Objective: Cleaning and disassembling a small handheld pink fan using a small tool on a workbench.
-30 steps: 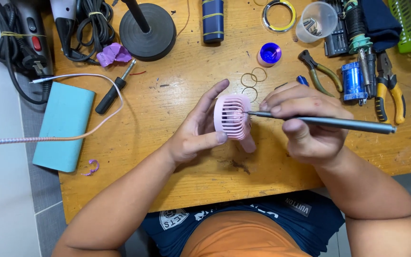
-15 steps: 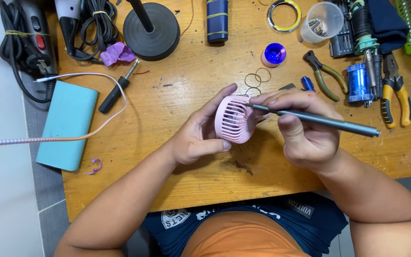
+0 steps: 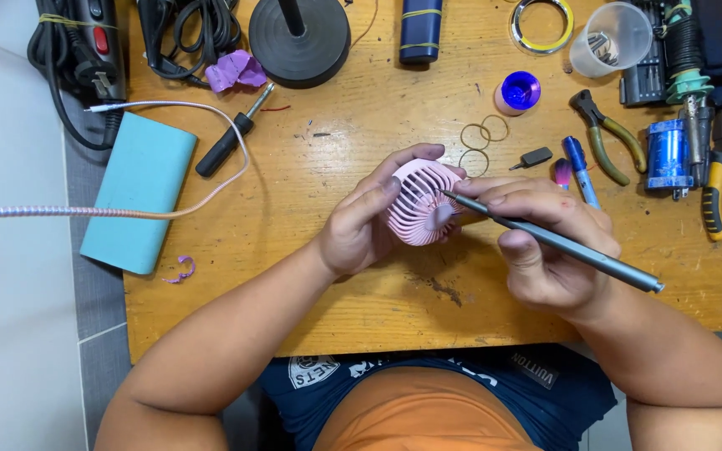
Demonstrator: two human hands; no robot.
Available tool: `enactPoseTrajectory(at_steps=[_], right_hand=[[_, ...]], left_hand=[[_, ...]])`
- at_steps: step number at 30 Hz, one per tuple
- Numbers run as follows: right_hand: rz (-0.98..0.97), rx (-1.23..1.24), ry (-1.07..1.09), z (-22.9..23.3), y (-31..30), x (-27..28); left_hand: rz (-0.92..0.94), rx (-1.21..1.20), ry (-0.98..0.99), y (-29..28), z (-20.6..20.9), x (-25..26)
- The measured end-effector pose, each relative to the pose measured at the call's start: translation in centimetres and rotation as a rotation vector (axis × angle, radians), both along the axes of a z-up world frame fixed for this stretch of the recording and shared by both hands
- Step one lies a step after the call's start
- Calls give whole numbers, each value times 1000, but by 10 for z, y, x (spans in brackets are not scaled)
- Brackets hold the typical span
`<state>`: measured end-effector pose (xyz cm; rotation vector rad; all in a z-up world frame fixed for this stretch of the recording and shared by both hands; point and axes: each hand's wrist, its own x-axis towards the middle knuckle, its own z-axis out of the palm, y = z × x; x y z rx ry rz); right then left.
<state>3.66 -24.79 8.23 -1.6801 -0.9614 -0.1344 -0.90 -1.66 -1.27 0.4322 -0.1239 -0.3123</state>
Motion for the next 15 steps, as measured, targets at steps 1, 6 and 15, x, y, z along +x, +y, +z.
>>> enactPoseTrajectory(at_steps=[1,6,15], right_hand=[[1,-1,1,-2,-2,0],[-13,-3,33,-7,-6,0],[-47,-48,-127,-9,-8,2]], left_hand=[[1,-1,1,-1,-2,0],[-69,-98,50,1,-6,3],[-168,190,60,6,15,0]])
